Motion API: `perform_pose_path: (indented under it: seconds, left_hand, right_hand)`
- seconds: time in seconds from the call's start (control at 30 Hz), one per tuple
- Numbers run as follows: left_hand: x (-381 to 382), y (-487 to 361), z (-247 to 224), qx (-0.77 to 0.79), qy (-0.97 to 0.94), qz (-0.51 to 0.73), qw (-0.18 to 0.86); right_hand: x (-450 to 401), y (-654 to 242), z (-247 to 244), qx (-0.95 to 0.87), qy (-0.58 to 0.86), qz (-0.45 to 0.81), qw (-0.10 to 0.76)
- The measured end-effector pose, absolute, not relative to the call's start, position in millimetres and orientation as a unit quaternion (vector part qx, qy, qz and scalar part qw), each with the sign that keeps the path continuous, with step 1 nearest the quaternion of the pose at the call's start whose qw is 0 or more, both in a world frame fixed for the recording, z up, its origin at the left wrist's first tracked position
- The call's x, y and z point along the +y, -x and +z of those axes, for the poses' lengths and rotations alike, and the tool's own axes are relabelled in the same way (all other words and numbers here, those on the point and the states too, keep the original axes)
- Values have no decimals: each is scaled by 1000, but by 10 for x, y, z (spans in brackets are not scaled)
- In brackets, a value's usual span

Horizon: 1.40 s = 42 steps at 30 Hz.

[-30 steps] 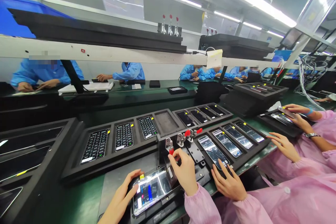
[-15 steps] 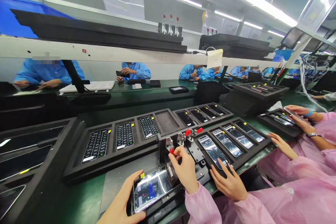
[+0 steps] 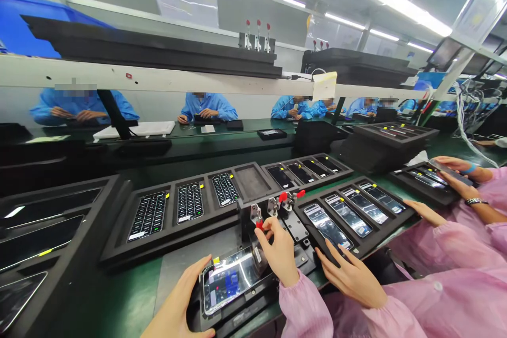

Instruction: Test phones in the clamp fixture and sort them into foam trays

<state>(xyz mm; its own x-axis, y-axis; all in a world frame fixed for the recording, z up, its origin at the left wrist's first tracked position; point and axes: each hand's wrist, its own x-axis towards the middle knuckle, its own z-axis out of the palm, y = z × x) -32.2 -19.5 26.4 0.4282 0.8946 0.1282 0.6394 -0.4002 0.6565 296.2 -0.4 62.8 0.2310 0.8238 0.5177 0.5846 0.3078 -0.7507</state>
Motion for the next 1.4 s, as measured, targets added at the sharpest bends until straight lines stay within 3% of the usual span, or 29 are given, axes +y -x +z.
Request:
perform_pose_path:
  seconds: [0.17, 0.27, 0.47, 0.57, 0.73, 0.83, 0.97, 1.07, 1.23, 1.4]
  left_hand:
    - [-198, 352, 212, 461, -808, 252, 267]
    - [-199, 357, 199, 459, -807, 258, 267]
    - [-186, 349, 264, 456, -812, 240, 274]
    - [-177, 337, 293, 454, -817, 229, 273]
    - [-128, 175, 287, 447, -830, 226, 245]
    - [-58, 11, 276, 433, -840, 225, 238]
    - [16, -84, 254, 413, -843, 247, 239]
    - [23, -49, 207, 407, -838, 265, 250]
    - [7, -19, 136, 419, -828, 258, 268]
    - [0, -41, 148, 432, -825, 242, 273]
  right_hand:
    - [-436, -3594, 633, -643, 558, 105, 515]
    - [-271, -3054, 657, -579, 587, 65, 563]
    - [275, -2131, 742, -617, 563, 208, 509]
    - [244, -2158, 817, -578, 506, 254, 588]
    - [252, -2286, 1113, -556, 494, 97, 661]
    - [353, -2366, 1361, -566, 527, -3, 634]
    - [396, -2472, 1561, -615, 522, -47, 590]
    - [320, -2515, 1453, -639, 509, -79, 572]
    - [151, -2464, 807, -590, 545, -145, 578]
    - [148, -2392, 416, -633, 610, -98, 466]
